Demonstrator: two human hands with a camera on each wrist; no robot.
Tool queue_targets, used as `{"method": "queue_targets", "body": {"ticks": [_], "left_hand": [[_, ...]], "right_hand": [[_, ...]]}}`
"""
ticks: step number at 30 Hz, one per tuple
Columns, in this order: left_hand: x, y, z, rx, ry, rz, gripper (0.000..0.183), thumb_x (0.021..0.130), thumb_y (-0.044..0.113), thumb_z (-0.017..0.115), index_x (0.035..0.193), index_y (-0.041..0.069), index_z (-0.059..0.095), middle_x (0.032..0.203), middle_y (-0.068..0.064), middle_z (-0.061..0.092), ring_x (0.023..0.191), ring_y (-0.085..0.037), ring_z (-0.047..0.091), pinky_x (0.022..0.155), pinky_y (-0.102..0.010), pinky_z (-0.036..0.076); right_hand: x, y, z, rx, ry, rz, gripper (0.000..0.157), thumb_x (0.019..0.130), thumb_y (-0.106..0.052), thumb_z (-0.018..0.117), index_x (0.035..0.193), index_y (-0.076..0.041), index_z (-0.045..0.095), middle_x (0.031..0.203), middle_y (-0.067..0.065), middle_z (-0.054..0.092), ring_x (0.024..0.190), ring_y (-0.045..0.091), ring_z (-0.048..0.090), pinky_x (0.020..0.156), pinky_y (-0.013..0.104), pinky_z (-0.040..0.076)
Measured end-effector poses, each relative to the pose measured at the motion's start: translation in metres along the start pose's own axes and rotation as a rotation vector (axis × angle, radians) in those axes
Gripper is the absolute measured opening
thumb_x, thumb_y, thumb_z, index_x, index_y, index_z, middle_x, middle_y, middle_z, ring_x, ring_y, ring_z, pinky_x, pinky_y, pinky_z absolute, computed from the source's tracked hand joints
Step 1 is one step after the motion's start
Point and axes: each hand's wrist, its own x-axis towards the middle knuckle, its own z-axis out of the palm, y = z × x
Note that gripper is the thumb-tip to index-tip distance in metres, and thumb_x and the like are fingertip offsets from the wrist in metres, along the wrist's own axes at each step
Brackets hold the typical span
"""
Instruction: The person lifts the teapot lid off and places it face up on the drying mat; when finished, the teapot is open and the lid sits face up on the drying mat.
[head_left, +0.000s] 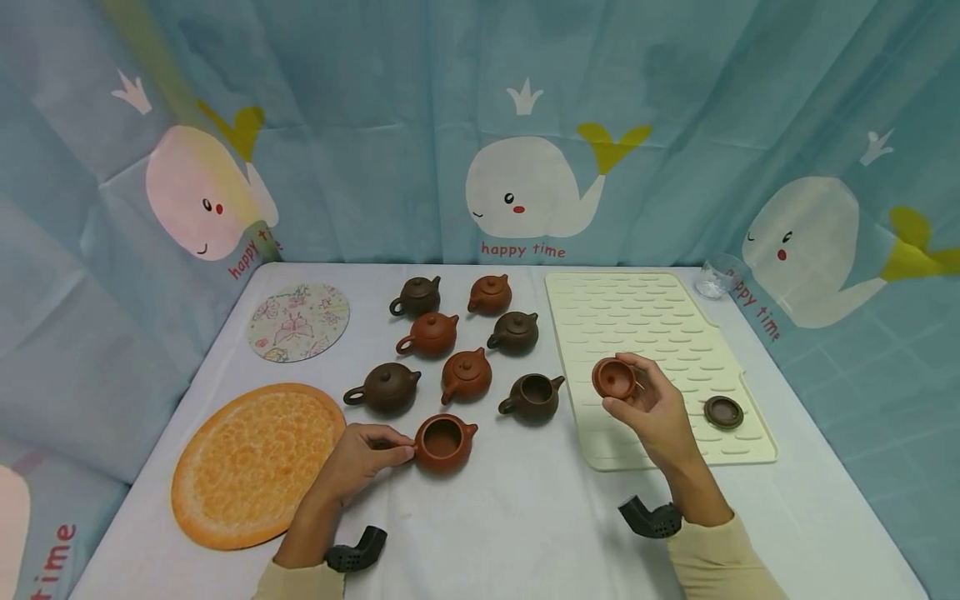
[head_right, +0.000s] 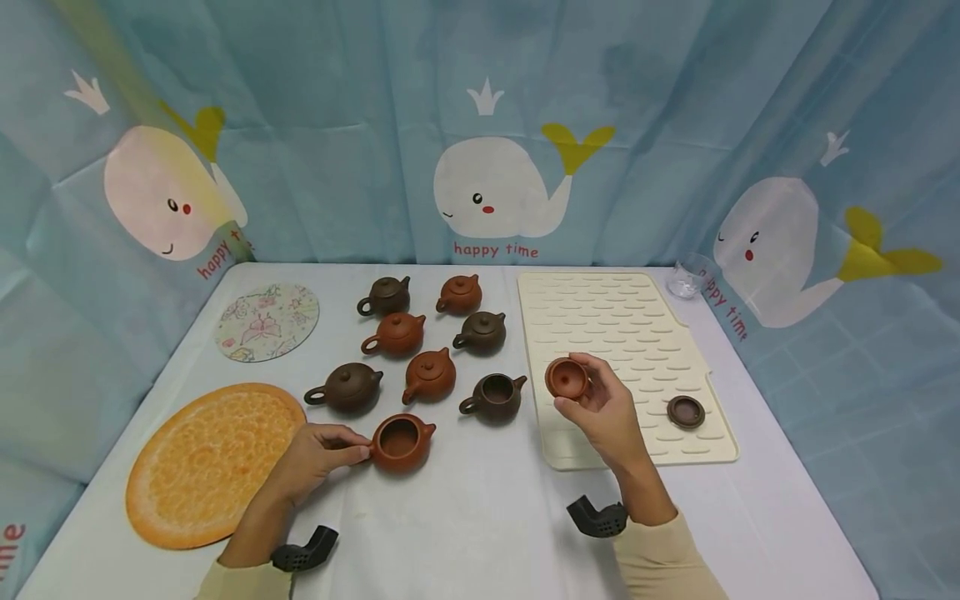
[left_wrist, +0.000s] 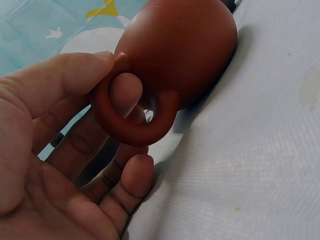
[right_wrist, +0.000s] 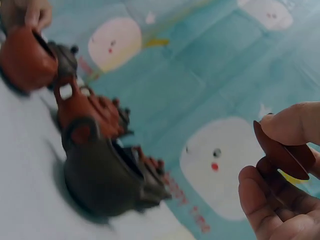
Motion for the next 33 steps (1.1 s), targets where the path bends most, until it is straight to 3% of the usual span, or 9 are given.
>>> {"method": "queue_targets", "body": {"ticks": [14,25,33], "left_hand": [[0.000,0.001,0.000,0.015,0.002,0.002,0.016,0.079,0.012,0.081,0.091,0.003,0.076,0.086,-0.008,0.071,0.088,-0.023,0.062,0.079,-0.029,0.046],[0.001,-0.001,0.000,0.010,-0.001,0.005,0.017,0.078,0.012,0.081,0.091,0.002,0.076,0.086,-0.009,0.071,0.087,-0.024,0.062,0.078,-0.029,0.047],[0.002,-0.002,-0.001,0.001,-0.004,0.008,0.017,0.078,0.011,0.081,0.091,0.001,0.076,0.086,-0.010,0.071,0.086,-0.024,0.062,0.077,-0.028,0.047]], "right_hand": [[-0.016,0.024,-0.045,-0.188,0.134,0.068,0.062,0.080,0.020,0.066,0.136,0.005,0.045,0.127,0.021,0.047,0.107,0.017,0.058,0.081,0.023,0.049],[-0.027,0.038,-0.062,-0.411,0.163,0.115,0.065,0.080,0.014,0.071,0.138,0.009,0.041,0.128,0.026,0.048,0.106,0.011,0.056,0.076,0.018,0.047],[-0.033,0.048,-0.071,-0.607,0.143,0.146,0.062,0.080,0.004,0.076,0.136,0.005,0.047,0.116,0.023,0.058,0.094,0.009,0.055,0.070,0.016,0.045]]}}
